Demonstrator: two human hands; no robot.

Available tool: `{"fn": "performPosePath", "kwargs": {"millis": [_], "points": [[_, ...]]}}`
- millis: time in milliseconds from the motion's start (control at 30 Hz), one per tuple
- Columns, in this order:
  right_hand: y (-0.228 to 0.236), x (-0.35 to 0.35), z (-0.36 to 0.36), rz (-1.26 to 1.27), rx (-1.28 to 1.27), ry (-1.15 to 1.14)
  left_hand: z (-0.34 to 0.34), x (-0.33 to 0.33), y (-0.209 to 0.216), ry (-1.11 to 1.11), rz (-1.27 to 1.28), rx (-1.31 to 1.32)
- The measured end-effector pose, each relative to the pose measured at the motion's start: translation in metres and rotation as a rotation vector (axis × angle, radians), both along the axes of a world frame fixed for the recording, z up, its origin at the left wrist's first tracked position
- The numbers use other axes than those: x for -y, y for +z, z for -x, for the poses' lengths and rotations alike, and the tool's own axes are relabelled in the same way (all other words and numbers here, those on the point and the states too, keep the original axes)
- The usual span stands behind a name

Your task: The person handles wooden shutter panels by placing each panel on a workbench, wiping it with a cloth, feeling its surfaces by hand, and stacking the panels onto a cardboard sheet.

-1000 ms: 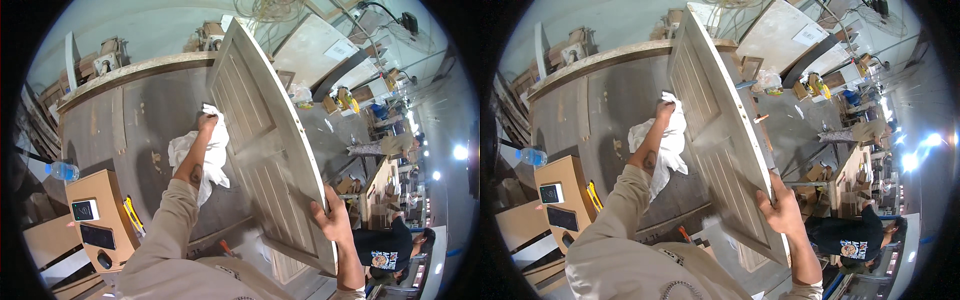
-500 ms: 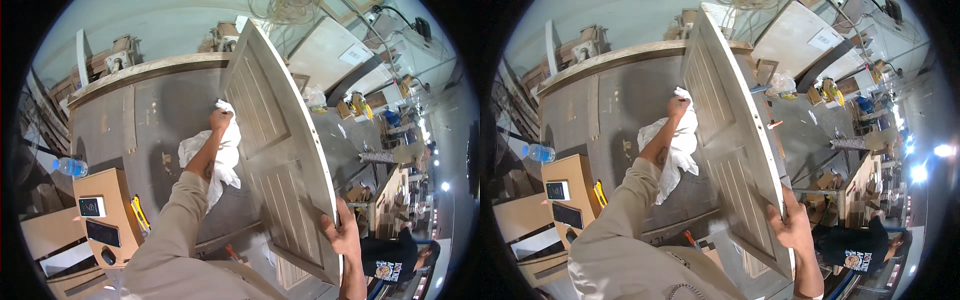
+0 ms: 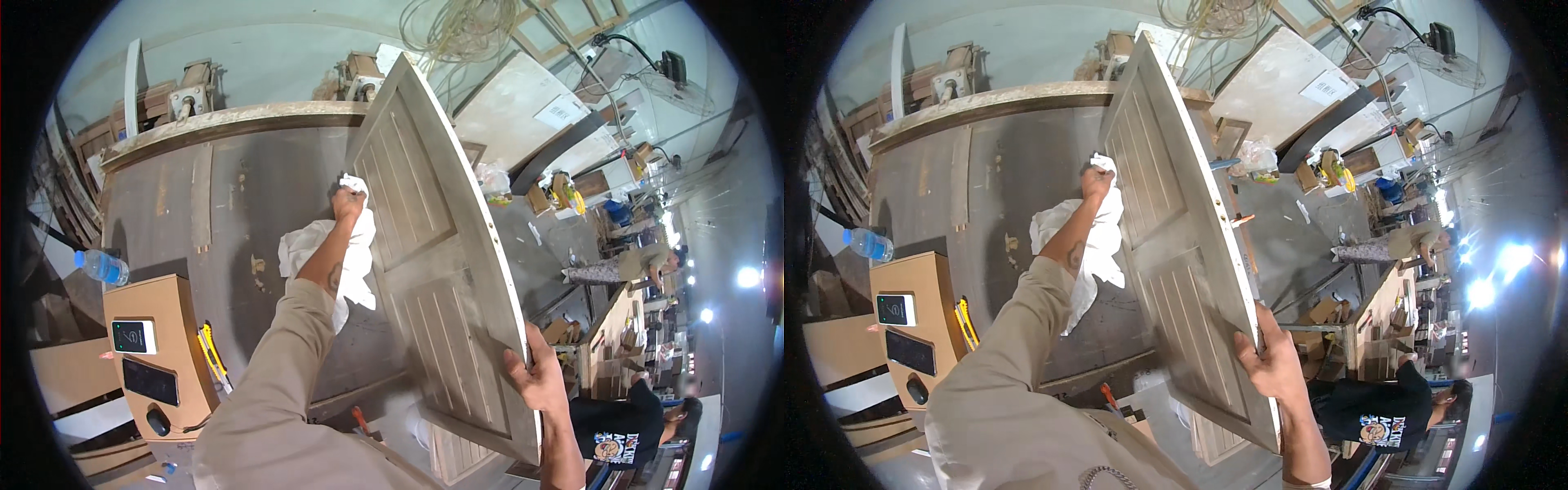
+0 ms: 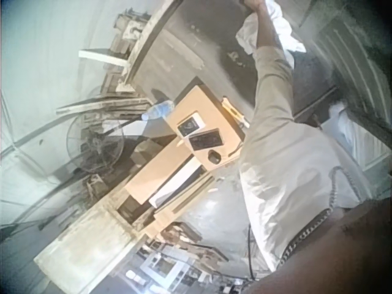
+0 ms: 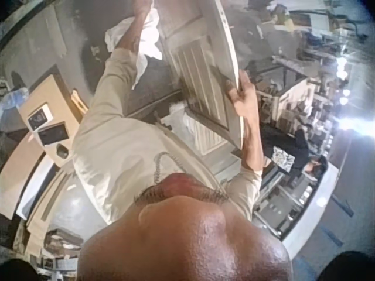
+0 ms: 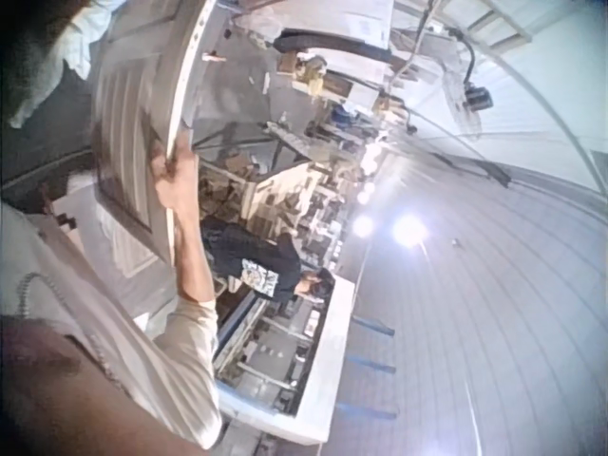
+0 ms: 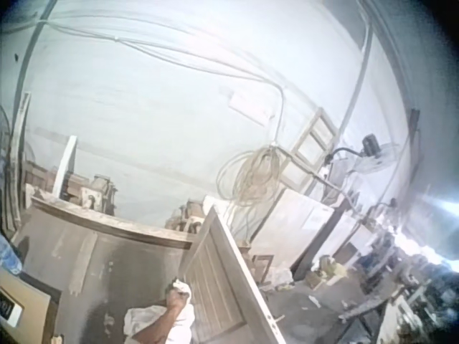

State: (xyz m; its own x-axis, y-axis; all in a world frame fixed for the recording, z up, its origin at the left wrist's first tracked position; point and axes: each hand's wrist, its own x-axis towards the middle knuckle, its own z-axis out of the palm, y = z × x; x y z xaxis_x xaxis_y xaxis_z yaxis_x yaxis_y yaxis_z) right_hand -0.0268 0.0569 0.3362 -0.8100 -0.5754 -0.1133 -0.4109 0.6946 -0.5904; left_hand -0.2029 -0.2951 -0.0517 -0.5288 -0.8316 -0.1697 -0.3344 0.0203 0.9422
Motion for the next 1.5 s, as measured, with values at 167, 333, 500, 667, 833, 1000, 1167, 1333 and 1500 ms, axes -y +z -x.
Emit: {"fn": "performPosePath", "kwargs": {"millis": [167, 333, 500, 667, 833, 1000, 1167, 1333, 1500], "points": [[0.000, -0.002, 0.002, -0.011, -0.033, 0.032, -0.010, -0.023, 0.015, -0.038, -0.150, 0.050], [0.002, 0.000, -0.001, -0.015, -0.048, 0.032, 0.001, -0.009, 0.021, -0.017, -0.072, 0.049], [0.000, -0.003, 0.000, -0.029, -0.013, 0.015, 0.017, 0.013, 0.014, 0.002, -0.084, 0.006], [-0.010, -0.007, 0.005, 0.027, -0.065, 0.063, -0.002, -0.015, 0.008, -0.009, -0.100, 0.032], [0.000, -0.003, 0.004, 0.000, 0.009, 0.014, -0.056, -0.074, 0.005, -0.225, -0.182, 0.133], [0.001, -0.006, 0.002, -0.014, 0.026, 0.005, -0.109, -0.115, 0.000, -0.269, -0.003, 0.052], [-0.002, -0.004, 0.002, 0.001, -0.003, 0.015, -0.121, -0.089, -0.011, 0.027, 0.111, -0.174], [0.004, -0.006, 0.000, -0.002, 0.006, -0.006, -0.076, -0.042, -0.012, 0.178, 0.559, -0.234], [-0.003, -0.003, 0.002, 0.006, 0.020, -0.004, -0.041, -0.022, -0.001, -0.135, 0.505, -0.087]]}}
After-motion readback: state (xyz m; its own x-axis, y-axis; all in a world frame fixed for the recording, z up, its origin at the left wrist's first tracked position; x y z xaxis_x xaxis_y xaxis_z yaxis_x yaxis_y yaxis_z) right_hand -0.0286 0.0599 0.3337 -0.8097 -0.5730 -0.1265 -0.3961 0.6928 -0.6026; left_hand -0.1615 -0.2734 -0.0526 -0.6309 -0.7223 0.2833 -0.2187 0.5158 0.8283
